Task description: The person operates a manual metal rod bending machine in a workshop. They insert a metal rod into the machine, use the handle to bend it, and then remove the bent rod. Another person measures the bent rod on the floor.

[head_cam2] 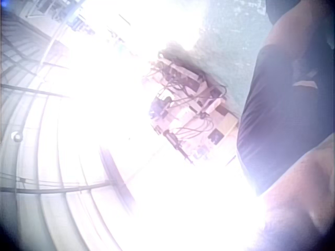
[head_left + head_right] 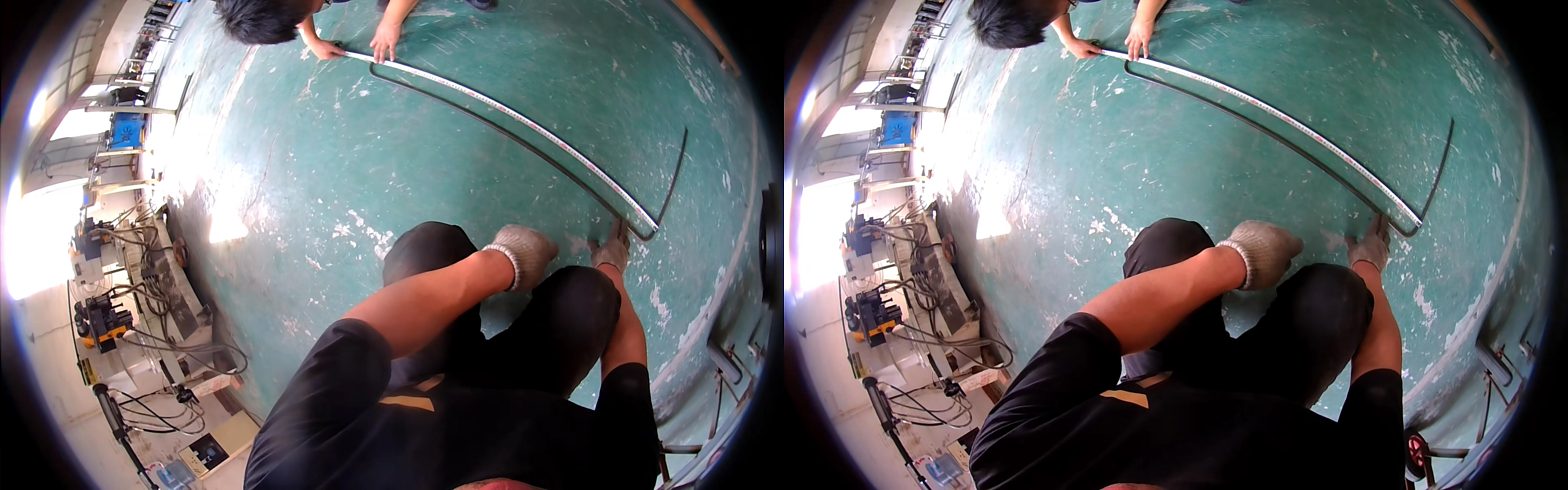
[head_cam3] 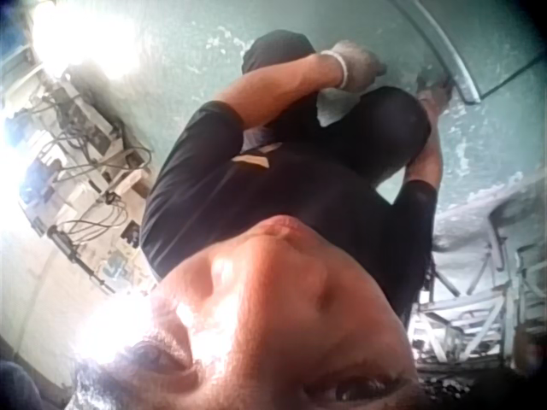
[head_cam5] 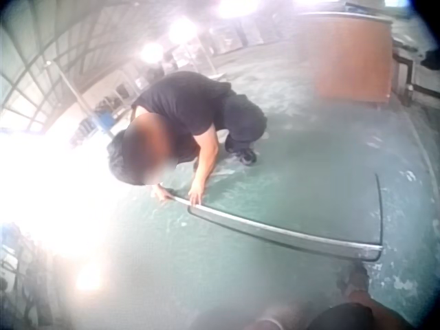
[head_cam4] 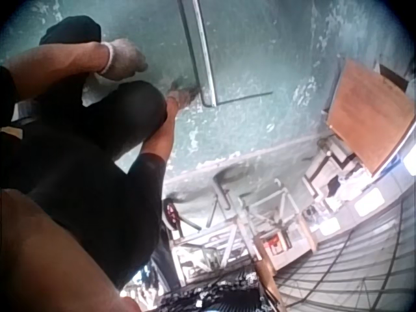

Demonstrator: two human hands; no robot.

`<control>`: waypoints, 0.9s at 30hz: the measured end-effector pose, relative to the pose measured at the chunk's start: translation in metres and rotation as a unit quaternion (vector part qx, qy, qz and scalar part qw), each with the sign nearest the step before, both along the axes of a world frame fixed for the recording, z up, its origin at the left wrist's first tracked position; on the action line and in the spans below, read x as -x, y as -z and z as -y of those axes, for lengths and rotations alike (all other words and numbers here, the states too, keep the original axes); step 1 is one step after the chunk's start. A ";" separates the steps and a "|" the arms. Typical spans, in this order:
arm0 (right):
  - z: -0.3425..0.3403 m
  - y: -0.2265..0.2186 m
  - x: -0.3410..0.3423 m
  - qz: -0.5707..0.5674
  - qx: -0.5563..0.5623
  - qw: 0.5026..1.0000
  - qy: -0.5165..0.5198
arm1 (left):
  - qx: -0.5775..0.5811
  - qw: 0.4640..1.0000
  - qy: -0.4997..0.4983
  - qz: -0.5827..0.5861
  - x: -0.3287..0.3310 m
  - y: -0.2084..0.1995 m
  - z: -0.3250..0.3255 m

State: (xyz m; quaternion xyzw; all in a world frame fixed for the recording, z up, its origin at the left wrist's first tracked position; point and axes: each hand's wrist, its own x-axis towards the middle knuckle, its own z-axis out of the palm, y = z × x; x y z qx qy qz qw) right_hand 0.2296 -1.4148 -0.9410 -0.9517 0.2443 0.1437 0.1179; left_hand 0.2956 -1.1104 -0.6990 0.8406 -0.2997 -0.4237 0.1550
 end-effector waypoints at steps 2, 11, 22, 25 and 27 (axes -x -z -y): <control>0.000 0.002 0.001 -0.004 0.006 1.000 0.001 | 0.001 1.000 -0.001 -0.001 0.000 0.000 0.000; -0.008 -0.012 -0.004 -0.034 0.013 0.999 0.002 | 0.009 1.000 -0.009 0.006 0.002 0.000 -0.003; 0.007 0.008 0.001 0.027 0.002 1.000 -0.012 | 0.005 1.000 -0.016 0.008 0.001 0.002 0.002; 0.005 0.003 -0.005 0.011 0.005 0.999 -0.033 | 0.007 0.999 -0.026 0.017 0.001 0.001 -0.004; 0.011 -0.006 -0.009 0.005 -0.022 0.997 -0.071 | 0.006 0.999 -0.025 0.022 0.004 -0.002 -0.010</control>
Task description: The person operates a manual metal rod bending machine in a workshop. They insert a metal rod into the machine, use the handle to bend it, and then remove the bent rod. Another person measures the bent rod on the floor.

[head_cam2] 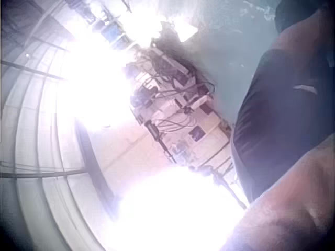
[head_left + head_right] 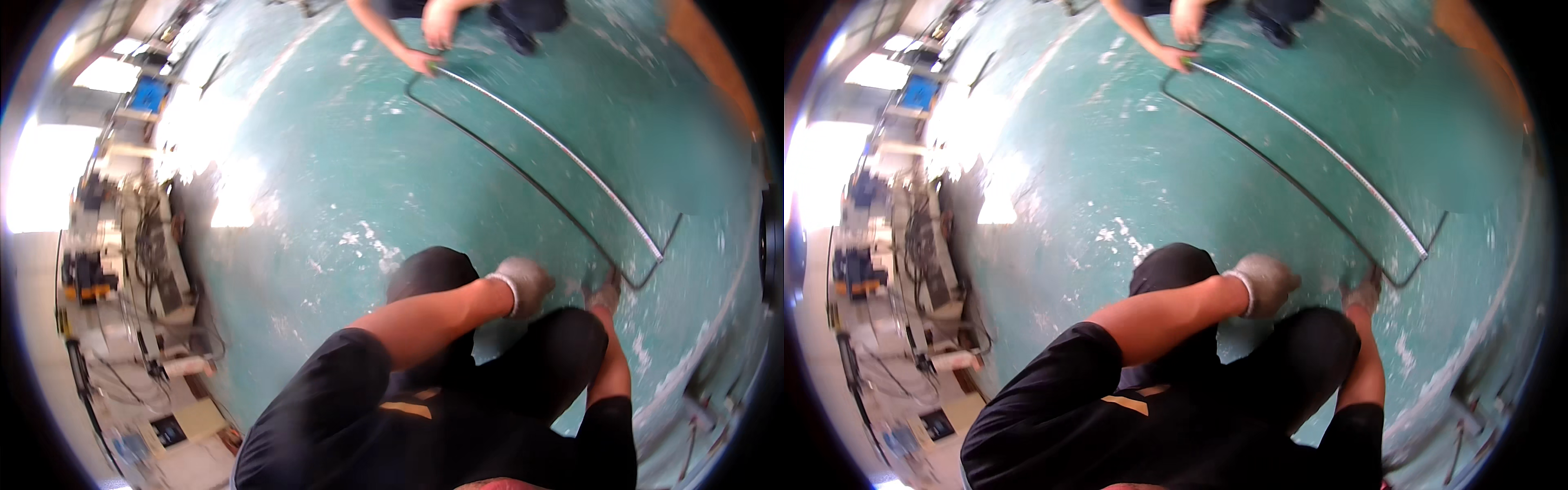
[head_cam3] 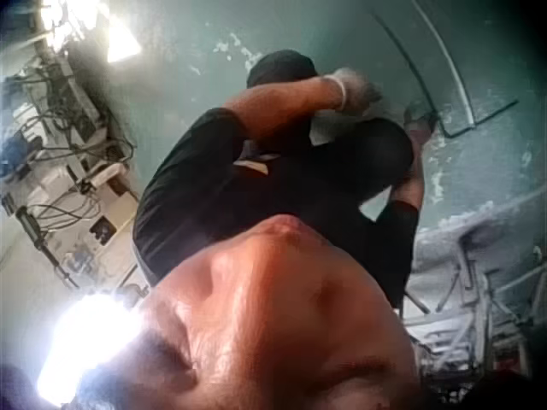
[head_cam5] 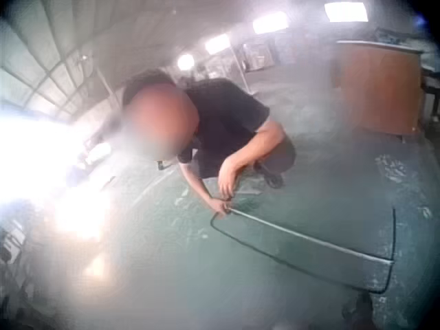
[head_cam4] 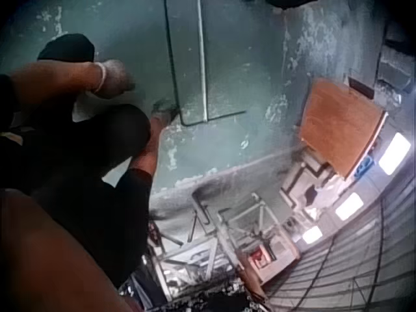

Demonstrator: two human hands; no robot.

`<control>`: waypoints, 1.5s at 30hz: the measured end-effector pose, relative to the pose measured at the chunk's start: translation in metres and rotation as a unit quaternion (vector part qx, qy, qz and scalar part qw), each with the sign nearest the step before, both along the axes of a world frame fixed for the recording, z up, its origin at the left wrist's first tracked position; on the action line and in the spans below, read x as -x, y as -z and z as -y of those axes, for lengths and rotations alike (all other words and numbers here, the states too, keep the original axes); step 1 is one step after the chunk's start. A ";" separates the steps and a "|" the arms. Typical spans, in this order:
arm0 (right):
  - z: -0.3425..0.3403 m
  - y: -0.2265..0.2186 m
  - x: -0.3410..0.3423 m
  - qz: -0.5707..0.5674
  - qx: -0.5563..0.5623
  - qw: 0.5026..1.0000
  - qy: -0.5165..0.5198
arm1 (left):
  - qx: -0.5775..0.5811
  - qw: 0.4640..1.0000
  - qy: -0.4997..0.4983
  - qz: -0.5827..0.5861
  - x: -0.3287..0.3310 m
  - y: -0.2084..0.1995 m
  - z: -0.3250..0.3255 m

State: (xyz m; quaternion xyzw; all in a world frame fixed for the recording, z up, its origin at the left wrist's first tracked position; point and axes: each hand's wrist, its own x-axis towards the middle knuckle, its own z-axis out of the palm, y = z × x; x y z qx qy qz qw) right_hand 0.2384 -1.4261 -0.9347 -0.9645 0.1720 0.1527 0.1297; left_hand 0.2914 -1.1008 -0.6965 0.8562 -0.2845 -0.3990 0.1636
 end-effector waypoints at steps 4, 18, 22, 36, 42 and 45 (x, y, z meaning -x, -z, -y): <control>0.026 -0.013 -0.003 -0.004 -0.029 0.997 -0.069 | 0.006 0.998 -0.057 0.012 0.016 -0.009 -0.009; -0.235 -0.362 0.011 -0.219 -0.189 0.933 -0.216 | 0.101 0.867 -0.484 -0.064 0.230 -0.305 -0.189; -0.356 -0.486 0.036 -0.233 -0.212 0.887 -0.337 | -0.034 0.733 -0.673 -0.097 0.313 -0.452 -0.264; -0.765 -0.686 0.273 -0.151 -0.127 0.743 -0.640 | 0.033 0.382 -0.920 -0.081 0.719 -0.488 -0.422; -0.957 -0.750 0.431 -0.164 -0.260 0.656 -0.689 | -0.007 0.254 -0.966 -0.040 0.881 -0.467 -0.508; -1.056 -0.801 0.505 -0.187 -0.290 0.606 -0.717 | 0.042 0.120 -0.991 -0.027 0.930 -0.475 -0.564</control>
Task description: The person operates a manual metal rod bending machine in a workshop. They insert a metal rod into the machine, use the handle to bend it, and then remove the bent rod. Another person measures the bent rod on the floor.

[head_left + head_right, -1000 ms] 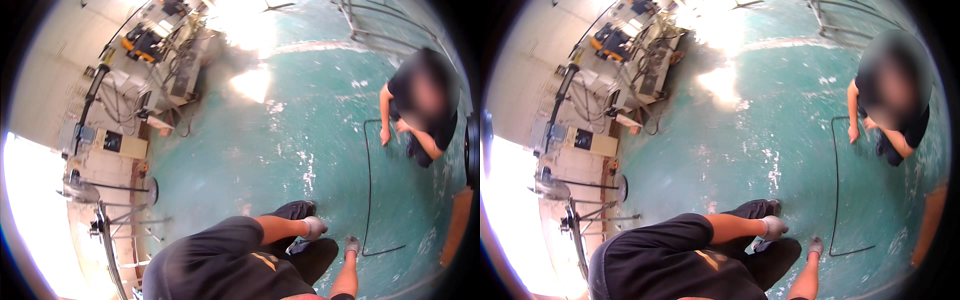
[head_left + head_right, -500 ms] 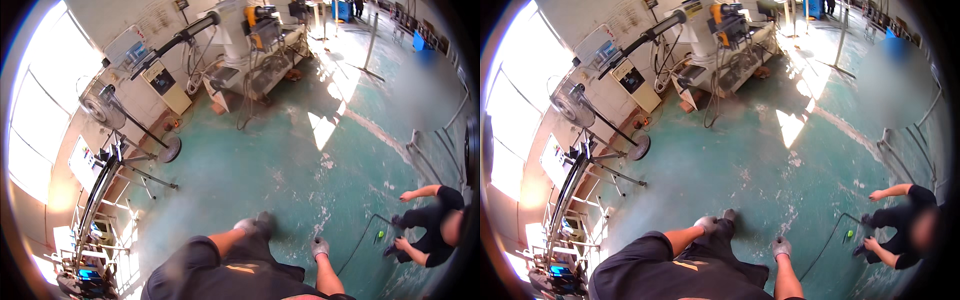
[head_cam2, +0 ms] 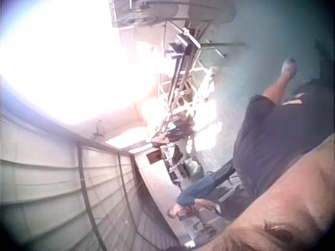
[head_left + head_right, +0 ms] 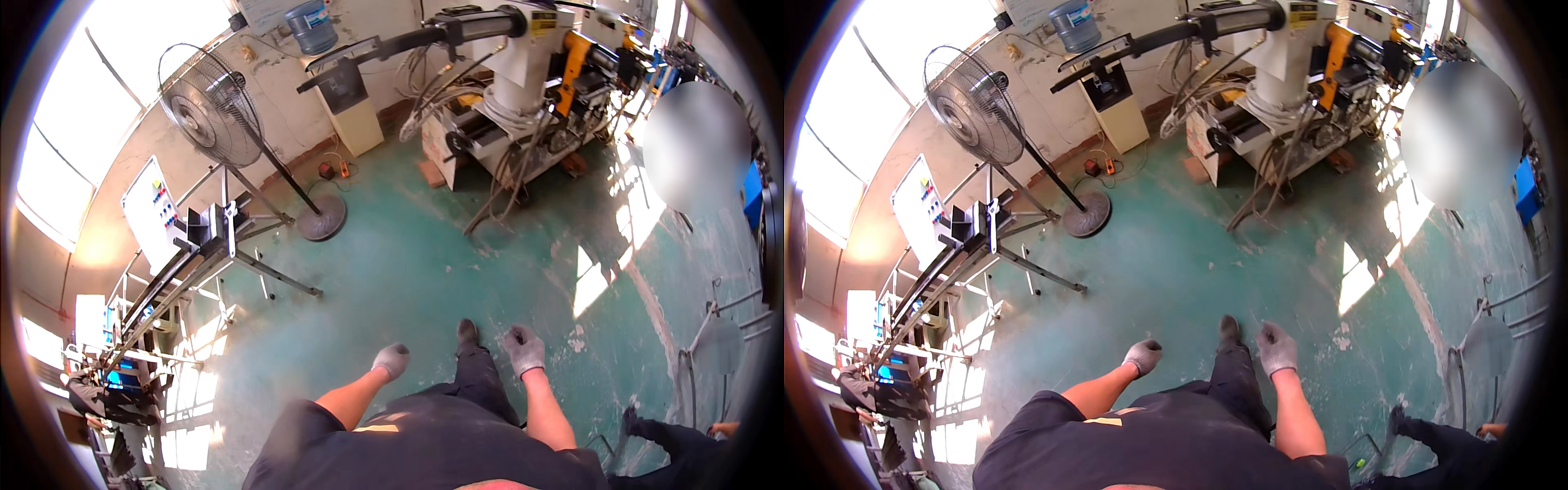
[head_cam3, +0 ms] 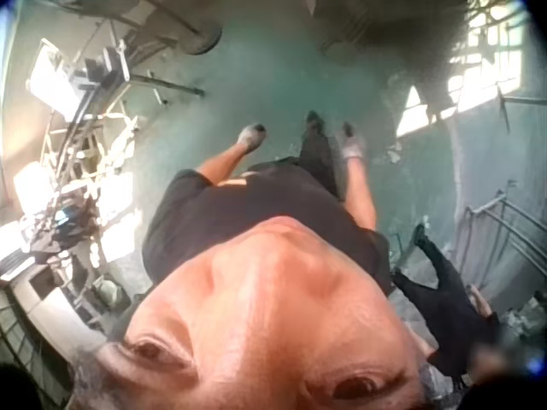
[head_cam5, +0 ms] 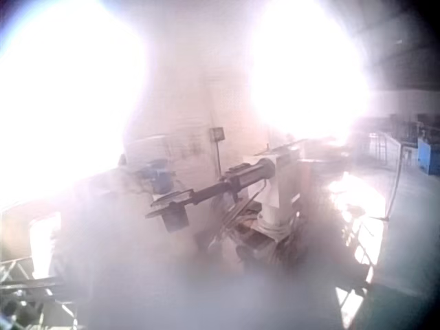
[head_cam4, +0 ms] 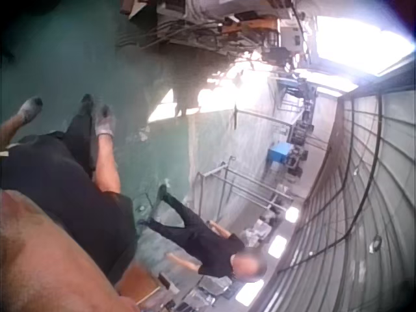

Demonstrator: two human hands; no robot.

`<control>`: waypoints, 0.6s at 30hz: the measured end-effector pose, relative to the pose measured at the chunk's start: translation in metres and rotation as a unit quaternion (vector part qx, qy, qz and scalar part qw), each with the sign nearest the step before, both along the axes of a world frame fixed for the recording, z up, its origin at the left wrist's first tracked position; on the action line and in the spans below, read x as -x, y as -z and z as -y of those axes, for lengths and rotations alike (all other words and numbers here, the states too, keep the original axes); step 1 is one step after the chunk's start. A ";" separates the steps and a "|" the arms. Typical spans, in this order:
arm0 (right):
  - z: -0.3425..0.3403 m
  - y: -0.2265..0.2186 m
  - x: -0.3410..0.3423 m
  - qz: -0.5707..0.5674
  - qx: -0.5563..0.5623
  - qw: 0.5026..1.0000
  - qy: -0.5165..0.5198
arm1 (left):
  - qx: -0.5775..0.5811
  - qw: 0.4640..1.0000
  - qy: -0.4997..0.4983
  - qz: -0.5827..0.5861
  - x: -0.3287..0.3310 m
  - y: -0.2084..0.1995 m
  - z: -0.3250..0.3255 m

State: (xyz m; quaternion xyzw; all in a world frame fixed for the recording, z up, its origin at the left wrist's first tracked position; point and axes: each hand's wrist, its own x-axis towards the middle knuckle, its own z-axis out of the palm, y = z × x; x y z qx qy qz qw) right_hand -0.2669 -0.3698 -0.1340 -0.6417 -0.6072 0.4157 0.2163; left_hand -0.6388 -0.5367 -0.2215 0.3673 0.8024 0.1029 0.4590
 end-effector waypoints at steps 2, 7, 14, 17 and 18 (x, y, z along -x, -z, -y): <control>-0.060 -0.037 0.055 -0.019 -0.022 0.999 -0.023 | 0.003 1.000 0.000 0.016 0.030 -0.025 -0.038; -0.259 -0.128 0.226 -0.156 -0.265 0.943 -0.129 | -0.091 0.996 0.012 0.002 0.110 -0.015 -0.157; -0.483 -0.299 0.495 0.014 -0.619 0.766 -0.174 | -0.150 0.950 -0.250 0.113 0.244 -0.118 -0.266; -0.551 -0.309 0.567 0.061 -0.631 0.767 -0.100 | -0.154 0.966 -0.183 0.103 0.338 -0.067 -0.323; -0.569 -0.306 0.580 0.075 -0.629 0.771 -0.073 | -0.153 0.973 -0.145 0.090 0.370 -0.050 -0.349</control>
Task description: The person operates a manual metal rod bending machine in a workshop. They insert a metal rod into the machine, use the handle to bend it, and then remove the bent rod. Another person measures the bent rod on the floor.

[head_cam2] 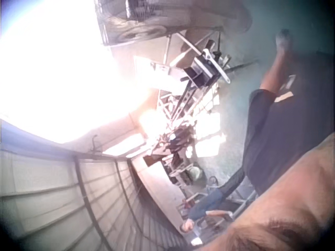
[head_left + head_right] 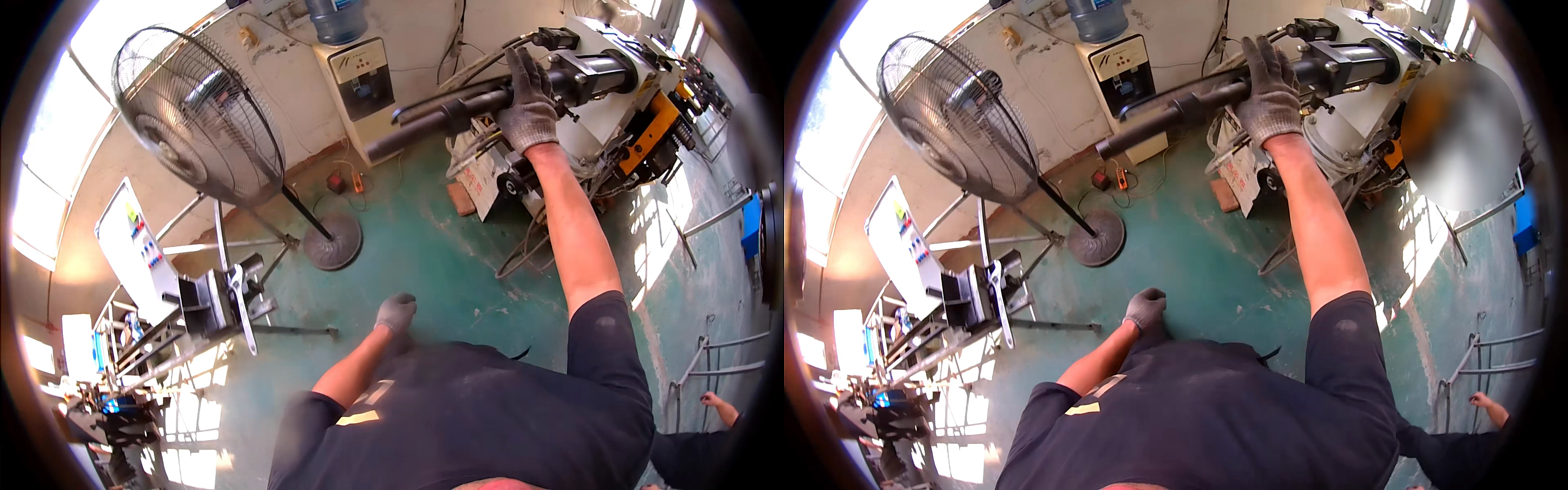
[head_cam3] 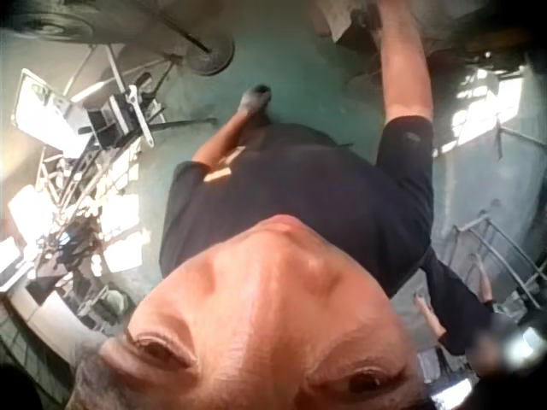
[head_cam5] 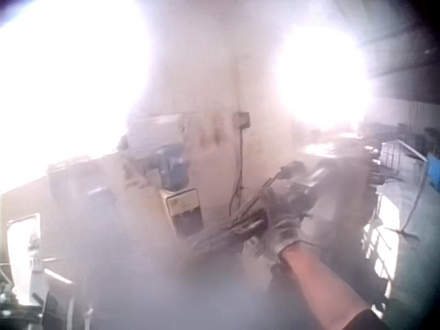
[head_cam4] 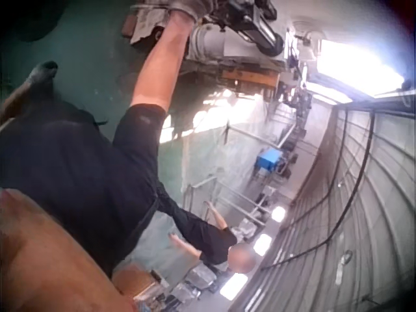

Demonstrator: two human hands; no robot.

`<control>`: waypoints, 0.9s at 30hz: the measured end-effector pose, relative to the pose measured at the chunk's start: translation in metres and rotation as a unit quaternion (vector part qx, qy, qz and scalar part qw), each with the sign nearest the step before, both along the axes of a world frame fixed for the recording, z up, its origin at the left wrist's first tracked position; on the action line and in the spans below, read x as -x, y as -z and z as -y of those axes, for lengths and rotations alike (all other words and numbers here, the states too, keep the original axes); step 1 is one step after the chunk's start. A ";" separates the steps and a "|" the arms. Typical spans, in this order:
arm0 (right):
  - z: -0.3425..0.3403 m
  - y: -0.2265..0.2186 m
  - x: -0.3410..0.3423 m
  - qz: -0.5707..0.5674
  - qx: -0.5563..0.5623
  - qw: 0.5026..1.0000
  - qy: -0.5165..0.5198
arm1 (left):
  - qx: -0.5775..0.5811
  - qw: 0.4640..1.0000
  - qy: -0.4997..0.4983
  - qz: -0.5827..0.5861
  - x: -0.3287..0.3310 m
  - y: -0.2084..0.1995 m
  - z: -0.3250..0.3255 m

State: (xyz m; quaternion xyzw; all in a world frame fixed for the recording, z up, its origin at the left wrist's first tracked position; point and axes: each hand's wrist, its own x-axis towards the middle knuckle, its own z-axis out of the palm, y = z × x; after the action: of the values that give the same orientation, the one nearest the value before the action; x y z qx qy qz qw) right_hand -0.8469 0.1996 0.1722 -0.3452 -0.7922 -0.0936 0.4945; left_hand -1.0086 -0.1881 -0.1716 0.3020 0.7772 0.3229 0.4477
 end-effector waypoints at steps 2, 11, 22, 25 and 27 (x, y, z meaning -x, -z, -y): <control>-0.006 0.007 0.012 0.008 0.014 0.998 -0.058 | -0.026 0.993 0.074 -0.092 0.067 0.009 -0.052; 0.011 0.016 0.047 -0.064 0.050 0.996 0.021 | -0.077 0.966 0.189 -0.159 0.195 -0.032 -0.345; 0.019 0.017 0.071 -0.135 0.095 0.985 0.046 | -0.165 0.860 0.455 -0.159 0.103 0.038 -0.514; 0.017 0.026 0.069 -0.182 0.135 0.973 0.031 | -0.149 0.837 0.499 -0.167 0.085 0.064 -0.536; 0.020 0.032 0.066 -0.204 0.139 0.969 0.013 | -0.141 0.784 0.581 -0.166 0.066 0.060 -0.533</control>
State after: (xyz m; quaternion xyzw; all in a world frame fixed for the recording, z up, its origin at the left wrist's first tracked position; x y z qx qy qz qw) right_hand -0.9125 0.1796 0.1402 -0.4324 -0.6756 0.0832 0.5914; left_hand -1.0743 0.3445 -0.2312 0.8048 0.4632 0.0524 0.3673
